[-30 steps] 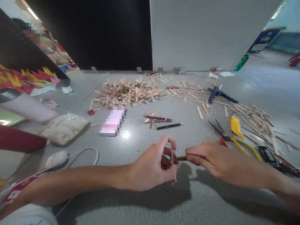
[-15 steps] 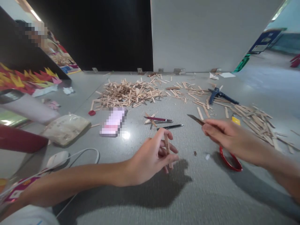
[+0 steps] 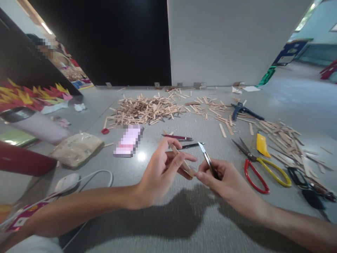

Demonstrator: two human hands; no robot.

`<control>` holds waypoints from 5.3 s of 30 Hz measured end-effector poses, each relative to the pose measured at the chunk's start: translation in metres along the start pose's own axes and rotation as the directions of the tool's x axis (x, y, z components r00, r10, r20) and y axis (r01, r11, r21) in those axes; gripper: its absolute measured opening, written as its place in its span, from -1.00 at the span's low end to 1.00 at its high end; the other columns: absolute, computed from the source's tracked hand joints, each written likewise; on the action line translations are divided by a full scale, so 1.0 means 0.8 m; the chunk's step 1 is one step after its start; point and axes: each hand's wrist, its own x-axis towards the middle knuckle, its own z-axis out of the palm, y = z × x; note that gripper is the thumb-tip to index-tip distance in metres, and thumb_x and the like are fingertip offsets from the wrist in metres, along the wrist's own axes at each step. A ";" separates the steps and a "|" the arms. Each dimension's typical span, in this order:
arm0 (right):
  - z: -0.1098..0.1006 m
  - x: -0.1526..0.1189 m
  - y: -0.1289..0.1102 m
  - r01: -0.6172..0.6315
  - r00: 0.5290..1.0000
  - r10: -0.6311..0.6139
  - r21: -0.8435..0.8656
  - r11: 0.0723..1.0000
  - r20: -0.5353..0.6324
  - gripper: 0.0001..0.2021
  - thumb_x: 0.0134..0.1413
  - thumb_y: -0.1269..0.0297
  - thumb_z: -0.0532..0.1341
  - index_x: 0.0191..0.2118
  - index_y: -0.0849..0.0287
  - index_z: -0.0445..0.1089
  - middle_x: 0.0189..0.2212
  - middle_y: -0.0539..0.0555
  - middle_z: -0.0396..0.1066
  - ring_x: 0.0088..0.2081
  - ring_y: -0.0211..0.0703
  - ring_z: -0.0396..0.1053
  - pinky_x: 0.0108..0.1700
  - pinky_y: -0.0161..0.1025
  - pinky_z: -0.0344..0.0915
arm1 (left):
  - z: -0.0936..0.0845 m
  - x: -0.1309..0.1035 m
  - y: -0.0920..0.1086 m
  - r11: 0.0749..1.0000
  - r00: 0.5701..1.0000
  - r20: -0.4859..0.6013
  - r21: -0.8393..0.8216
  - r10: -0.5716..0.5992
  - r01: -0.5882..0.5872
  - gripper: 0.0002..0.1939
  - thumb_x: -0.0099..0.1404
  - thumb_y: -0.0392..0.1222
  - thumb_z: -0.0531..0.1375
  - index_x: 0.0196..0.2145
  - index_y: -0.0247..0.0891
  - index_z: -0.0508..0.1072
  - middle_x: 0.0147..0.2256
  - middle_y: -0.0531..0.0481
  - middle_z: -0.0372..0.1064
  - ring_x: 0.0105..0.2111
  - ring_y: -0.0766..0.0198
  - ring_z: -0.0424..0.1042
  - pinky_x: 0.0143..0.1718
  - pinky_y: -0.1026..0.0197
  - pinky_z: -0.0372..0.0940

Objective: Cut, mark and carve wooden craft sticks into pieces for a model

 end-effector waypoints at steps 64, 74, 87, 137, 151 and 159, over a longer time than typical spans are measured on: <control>0.008 -0.035 -0.007 0.140 0.985 -0.160 -0.240 0.961 -0.064 -0.74 0.33 0.13 0.21 -0.37 0.12 0.40 -0.60 -0.17 -0.01 -0.56 -0.30 -0.03 -0.53 -0.30 -0.02 | -0.013 -0.003 -0.012 0.186 0.683 0.377 0.778 0.626 -0.600 -0.81 0.50 -0.46 0.19 -0.04 -0.23 0.47 -0.13 -0.11 0.56 -0.16 0.16 0.55 -0.12 0.15 0.52; 0.008 -0.033 -0.001 0.143 0.987 -0.159 -0.270 0.952 -0.038 -0.71 0.36 0.09 0.18 -0.36 0.12 0.41 -0.59 -0.15 0.04 -0.55 -0.29 0.00 -0.51 -0.29 0.05 | -0.016 0.001 -0.010 0.059 0.719 0.491 0.805 0.492 -0.590 -0.79 0.50 -0.50 0.06 -0.05 -0.25 0.34 -0.04 -0.26 0.47 0.08 -0.04 0.47 0.09 -0.07 0.50; 0.010 -0.031 0.000 0.179 0.980 -0.197 -0.310 0.934 -0.027 -0.71 0.38 0.13 0.17 -0.37 0.14 0.40 -0.61 -0.17 0.01 -0.56 -0.32 -0.02 -0.53 -0.30 0.01 | -0.013 -0.003 -0.014 0.087 0.732 0.473 0.809 0.490 -0.581 -0.78 0.50 -0.50 0.00 -0.08 -0.21 0.24 -0.17 -0.11 0.38 -0.17 0.18 0.47 -0.13 0.18 0.50; -0.059 -0.031 -0.014 0.414 0.612 -0.720 -0.909 -0.060 0.326 -0.76 0.55 0.48 0.02 0.13 0.31 0.36 -0.31 0.12 0.59 -0.48 -0.17 0.48 -0.43 -0.22 0.29 | -0.019 0.010 0.045 0.917 0.942 0.122 0.297 -0.312 0.266 -0.69 0.54 -0.07 0.16 -0.34 -0.29 0.44 -0.44 0.00 0.53 -0.57 0.38 0.47 -0.60 0.39 0.26; -0.053 -0.047 -0.036 0.358 0.621 -0.710 -0.926 -0.120 0.332 -0.39 0.38 0.65 -0.09 0.36 0.14 0.39 -0.48 0.07 0.57 -0.59 -0.10 0.44 -0.54 -0.14 0.32 | -0.014 0.001 0.056 0.932 0.965 0.080 0.291 -0.249 0.216 -0.71 0.52 -0.08 0.21 -0.34 -0.26 0.49 -0.48 -0.01 0.56 -0.60 0.35 0.46 -0.60 0.35 0.26; -0.051 -0.041 -0.017 0.385 0.659 -0.726 -0.917 0.104 0.194 -0.69 0.51 0.43 0.07 0.16 0.24 0.49 -0.34 0.14 0.65 -0.51 -0.13 0.52 -0.49 -0.20 0.35 | -0.018 0.005 0.050 0.940 0.940 0.119 0.163 -0.320 0.300 -0.68 0.57 -0.07 0.15 -0.29 -0.32 0.51 -0.32 -0.17 0.67 -0.57 0.31 0.54 -0.61 0.34 0.30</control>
